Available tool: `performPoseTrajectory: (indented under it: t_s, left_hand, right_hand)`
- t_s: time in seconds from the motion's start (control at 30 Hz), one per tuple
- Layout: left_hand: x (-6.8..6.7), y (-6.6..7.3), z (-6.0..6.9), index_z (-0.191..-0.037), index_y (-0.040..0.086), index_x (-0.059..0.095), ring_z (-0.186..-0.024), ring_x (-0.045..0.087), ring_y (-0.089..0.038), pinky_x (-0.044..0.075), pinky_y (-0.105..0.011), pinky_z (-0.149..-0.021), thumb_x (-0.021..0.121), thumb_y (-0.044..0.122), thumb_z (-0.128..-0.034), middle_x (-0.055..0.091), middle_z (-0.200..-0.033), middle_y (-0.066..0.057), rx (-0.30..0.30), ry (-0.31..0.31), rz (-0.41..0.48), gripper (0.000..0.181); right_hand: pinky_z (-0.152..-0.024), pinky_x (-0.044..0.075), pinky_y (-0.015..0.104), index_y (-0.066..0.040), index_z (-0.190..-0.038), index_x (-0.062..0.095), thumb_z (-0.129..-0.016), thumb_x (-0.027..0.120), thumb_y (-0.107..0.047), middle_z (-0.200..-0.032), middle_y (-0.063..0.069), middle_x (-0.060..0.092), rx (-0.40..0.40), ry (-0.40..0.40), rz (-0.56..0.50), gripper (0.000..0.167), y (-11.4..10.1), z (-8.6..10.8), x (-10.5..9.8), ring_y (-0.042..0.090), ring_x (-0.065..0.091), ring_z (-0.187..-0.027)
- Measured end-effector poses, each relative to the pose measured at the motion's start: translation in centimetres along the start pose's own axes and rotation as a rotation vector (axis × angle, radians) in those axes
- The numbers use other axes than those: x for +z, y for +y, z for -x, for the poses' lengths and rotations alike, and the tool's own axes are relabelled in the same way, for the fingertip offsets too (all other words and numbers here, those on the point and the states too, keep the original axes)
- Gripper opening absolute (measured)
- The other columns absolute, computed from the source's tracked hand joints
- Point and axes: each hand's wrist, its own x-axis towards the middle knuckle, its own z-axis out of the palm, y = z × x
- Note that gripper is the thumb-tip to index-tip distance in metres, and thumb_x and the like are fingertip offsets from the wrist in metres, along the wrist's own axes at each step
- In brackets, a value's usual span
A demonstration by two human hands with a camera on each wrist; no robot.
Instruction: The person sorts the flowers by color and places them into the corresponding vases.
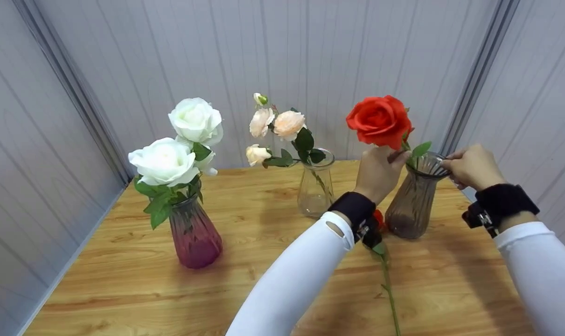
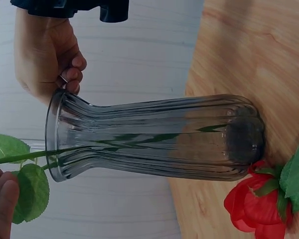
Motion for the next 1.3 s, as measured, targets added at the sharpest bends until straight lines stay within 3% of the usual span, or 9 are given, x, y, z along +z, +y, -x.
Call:
performPoseTrajectory:
  t_s: [0.2, 0.43, 0.6, 0.7, 0.77, 0.93, 1.03, 1.17, 1.3]
  left_hand:
    - [0.5, 0.0, 0.1, -0.099, 0.003, 0.079, -0.075, 0.063, -0.007, 0.042, -0.006, -0.070, 0.073, 0.017, -0.1057, 0.079, -0.087, -0.007, -0.013, -0.081, -0.085, 0.017]
    - [1.1, -0.2, 0.0, -0.096, 0.001, 0.078, -0.072, 0.059, -0.006, 0.040, -0.009, -0.065, 0.072, 0.015, -0.1064, 0.073, -0.081, -0.004, -0.055, -0.143, -0.059, 0.018]
    - [1.0, -0.4, -0.3, -0.116, 0.010, 0.080, -0.085, 0.064, -0.004, 0.045, -0.009, -0.071, 0.066, 0.023, -0.1107, 0.076, -0.100, 0.002, -0.077, -0.313, -0.062, 0.020]
    - [0.7, -0.4, -0.3, -0.122, 0.013, 0.080, -0.093, 0.067, -0.001, 0.051, -0.009, -0.076, 0.067, 0.026, -0.1102, 0.080, -0.111, 0.003, -0.066, -0.342, -0.009, 0.022]
    - [0.4, -0.4, -0.2, -0.119, 0.010, 0.080, -0.090, 0.068, -0.002, 0.053, -0.009, -0.077, 0.069, 0.024, -0.1093, 0.081, -0.108, 0.000, -0.044, -0.307, 0.053, 0.020]
    - [0.0, -0.1, -0.2, -0.112, 0.003, 0.080, -0.081, 0.071, -0.006, 0.054, -0.009, -0.073, 0.069, 0.013, -0.1075, 0.082, -0.097, -0.011, 0.029, -0.121, 0.162, 0.016]
    - [-0.1, 0.0, -0.1, -0.113, 0.000, 0.078, -0.074, 0.071, -0.009, 0.058, -0.014, -0.067, 0.069, 0.011, -0.1068, 0.079, -0.091, -0.016, 0.013, -0.036, 0.263, 0.016]
    - [-0.2, 0.1, 0.0, -0.110, -0.002, 0.078, -0.068, 0.068, -0.002, 0.061, -0.017, -0.065, 0.072, 0.011, -0.1054, 0.078, -0.088, -0.019, -0.023, 0.002, 0.333, 0.016]
    - [-0.3, 0.2, -0.2, -0.108, 0.000, 0.079, -0.065, 0.066, 0.003, 0.058, -0.014, -0.066, 0.073, 0.011, -0.1046, 0.080, -0.089, -0.015, -0.046, -0.014, 0.265, 0.013]
  right_hand:
    - [-0.055, 0.055, 0.025, 0.022, -0.131, 0.063, -0.107, 0.061, -0.017, -0.062, -0.004, 0.067, -0.004, -0.003, 0.001, 0.046, 0.0, -0.1, -0.1, 0.012, 0.065, -0.054]
    - [-0.055, 0.057, 0.026, 0.022, -0.129, 0.065, -0.107, 0.062, -0.016, -0.062, -0.004, 0.067, 0.009, -0.004, -0.017, 0.044, 0.1, -0.2, 0.0, 0.012, 0.067, -0.056]
    - [-0.053, 0.055, 0.027, 0.021, -0.126, 0.067, -0.106, 0.063, -0.017, -0.061, -0.002, 0.066, 0.014, 0.001, -0.013, 0.043, 0.1, -0.2, -0.1, 0.012, 0.064, -0.055]
    - [-0.053, 0.054, 0.027, 0.021, -0.125, 0.068, -0.106, 0.062, -0.017, -0.060, -0.001, 0.066, 0.014, 0.000, -0.011, 0.042, 0.1, -0.2, -0.1, 0.012, 0.063, -0.054]
    - [-0.053, 0.054, 0.027, 0.020, -0.124, 0.068, -0.106, 0.062, -0.017, -0.060, 0.000, 0.066, 0.010, 0.001, -0.007, 0.041, 0.1, -0.1, -0.1, 0.013, 0.064, -0.054]
    - [-0.057, 0.053, 0.026, 0.019, -0.126, 0.068, -0.108, 0.062, -0.020, -0.060, 0.000, 0.066, 0.004, -0.001, 0.030, 0.043, 0.1, 0.0, -0.2, 0.013, 0.065, -0.055]
    - [-0.058, 0.053, 0.026, 0.020, -0.129, 0.067, -0.108, 0.062, -0.020, -0.060, -0.002, 0.066, 0.002, -0.001, 0.039, 0.045, 0.0, 0.1, -0.2, 0.013, 0.065, -0.055]
    - [-0.057, 0.054, 0.026, 0.020, -0.130, 0.066, -0.108, 0.061, -0.020, -0.060, -0.002, 0.067, 0.003, -0.001, 0.034, 0.046, 0.0, 0.0, -0.2, 0.013, 0.066, -0.055]
    - [-0.057, 0.054, 0.025, 0.020, -0.130, 0.066, -0.107, 0.062, -0.020, -0.060, -0.001, 0.068, 0.003, -0.002, 0.031, 0.046, 0.0, 0.0, -0.2, 0.013, 0.067, -0.054]
